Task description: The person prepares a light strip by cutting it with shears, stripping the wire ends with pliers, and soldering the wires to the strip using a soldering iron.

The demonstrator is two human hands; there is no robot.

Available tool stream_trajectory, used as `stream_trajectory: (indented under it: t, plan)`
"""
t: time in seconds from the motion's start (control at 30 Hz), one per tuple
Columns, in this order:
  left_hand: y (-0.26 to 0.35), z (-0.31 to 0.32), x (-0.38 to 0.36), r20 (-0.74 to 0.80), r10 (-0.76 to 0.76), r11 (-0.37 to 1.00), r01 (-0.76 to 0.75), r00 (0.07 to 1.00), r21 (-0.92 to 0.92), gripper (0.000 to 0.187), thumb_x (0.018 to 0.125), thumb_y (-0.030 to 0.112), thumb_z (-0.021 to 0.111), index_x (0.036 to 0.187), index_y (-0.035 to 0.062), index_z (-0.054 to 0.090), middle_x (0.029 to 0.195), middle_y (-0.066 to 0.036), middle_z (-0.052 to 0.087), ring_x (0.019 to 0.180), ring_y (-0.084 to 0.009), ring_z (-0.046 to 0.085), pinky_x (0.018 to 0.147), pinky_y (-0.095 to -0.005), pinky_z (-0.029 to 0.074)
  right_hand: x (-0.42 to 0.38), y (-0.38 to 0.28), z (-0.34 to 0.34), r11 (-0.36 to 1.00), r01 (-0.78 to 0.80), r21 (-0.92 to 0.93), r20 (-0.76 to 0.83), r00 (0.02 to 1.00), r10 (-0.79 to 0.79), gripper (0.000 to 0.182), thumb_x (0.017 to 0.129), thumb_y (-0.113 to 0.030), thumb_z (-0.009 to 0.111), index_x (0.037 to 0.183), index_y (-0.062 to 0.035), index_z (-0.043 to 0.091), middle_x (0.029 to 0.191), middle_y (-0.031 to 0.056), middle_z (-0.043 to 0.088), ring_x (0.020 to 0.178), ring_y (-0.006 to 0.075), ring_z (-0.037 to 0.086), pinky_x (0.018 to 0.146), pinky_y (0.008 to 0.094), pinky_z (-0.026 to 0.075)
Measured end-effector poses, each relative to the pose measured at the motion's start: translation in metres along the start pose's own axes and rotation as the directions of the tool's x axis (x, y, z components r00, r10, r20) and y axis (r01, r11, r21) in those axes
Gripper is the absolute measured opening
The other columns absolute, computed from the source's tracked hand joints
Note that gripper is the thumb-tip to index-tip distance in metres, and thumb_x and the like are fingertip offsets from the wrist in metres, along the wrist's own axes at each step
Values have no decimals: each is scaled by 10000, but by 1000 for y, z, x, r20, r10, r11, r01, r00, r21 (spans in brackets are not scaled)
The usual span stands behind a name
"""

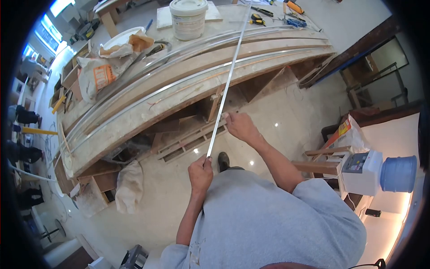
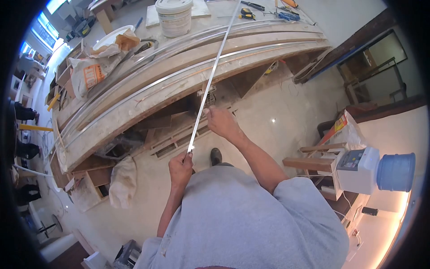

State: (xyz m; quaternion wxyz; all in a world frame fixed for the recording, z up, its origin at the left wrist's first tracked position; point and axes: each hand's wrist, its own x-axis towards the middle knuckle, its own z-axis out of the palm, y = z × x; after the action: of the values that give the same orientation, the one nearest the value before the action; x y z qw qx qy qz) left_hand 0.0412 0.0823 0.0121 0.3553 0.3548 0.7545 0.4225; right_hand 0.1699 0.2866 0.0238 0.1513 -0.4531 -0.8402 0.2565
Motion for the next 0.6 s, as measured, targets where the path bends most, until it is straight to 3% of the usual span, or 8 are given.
stream_trajectory:
  t: [0.07, 0.13, 0.27, 0.33, 0.4, 0.43, 0.5, 0.6]
  plan:
    - [3, -1, 3, -1, 9, 1000, -9, 1000, 12, 216, 960, 143, 599, 837, -25, 657, 570, -40, 515, 555, -103, 471, 537, -338, 400, 1, -2, 0, 997, 10, -78, 60, 998, -5, 361, 1040, -283, 489, 933, 37, 619, 746, 305, 642, 749, 524, 640, 694, 596, 515]
    - [7, -2, 1, 17, -42, 999, 42, 999, -1, 187, 942, 165, 604, 905, -14, 646, 646, -230, 542, 544, -323, 452, 585, -435, 424, -7, -8, -2, 997, 13, -71, 62, 998, -8, 332, 1026, -257, 500, 918, 31, 626, 747, 296, 645, 750, 519, 644, 687, 590, 518]
    - [7, -2, -3, 28, -37, 999, 36, 999, 11, 203, 942, 143, 599, 875, -46, 628, 618, -214, 527, 536, -267, 460, 574, -415, 422, 4, 11, 10, 994, 21, -105, 83, 996, -12, 226, 966, -174, 532, 893, 2, 653, 762, 274, 661, 752, 489, 668, 685, 565, 540]
    - [15, -1, 0, 33, 0, 1000, -1, 999, 22, 213, 943, 122, 590, 844, -65, 610, 591, -165, 499, 546, -199, 458, 561, -393, 413, -4, 2, 8, 976, 158, -149, 147, 980, -136, 178, 926, -144, 544, 899, -12, 661, 763, 257, 672, 740, 465, 683, 680, 557, 557]
    - [-2, 4, 1, 52, -30, 999, 33, 998, -42, 220, 946, 104, 585, 810, -67, 604, 578, -101, 480, 559, -145, 444, 545, -372, 395, -8, -11, -8, 970, 164, -177, 187, 974, -131, 202, 945, -155, 525, 893, -10, 657, 743, 247, 673, 726, 457, 687, 666, 555, 566]
    - [-12, 8, 3, 65, -77, 991, 83, 995, -102, 227, 948, 99, 584, 792, -64, 604, 576, -71, 476, 563, -127, 434, 536, -365, 383, -3, -1, -4, 980, 144, -134, 129, 984, -127, 226, 961, -174, 517, 894, -7, 654, 733, 249, 671, 723, 463, 686, 656, 559, 562]
    - [0, 5, 1, 66, -54, 994, 60, 996, -89, 238, 949, 96, 590, 767, -57, 602, 571, -51, 479, 555, -121, 426, 527, -358, 369, -5, 7, 8, 988, 122, -90, 55, 992, -117, 251, 977, -194, 509, 895, -3, 651, 723, 250, 669, 720, 468, 685, 645, 563, 559]
    - [-2, 6, 5, 42, -60, 995, 63, 997, -79, 271, 951, 95, 600, 719, -45, 590, 562, -24, 480, 539, -111, 415, 510, -348, 345, -16, -2, 12, 991, 104, -86, 97, 991, -96, 265, 980, -203, 528, 847, 2, 633, 690, 231, 642, 651, 448, 663, 591, 561, 525]
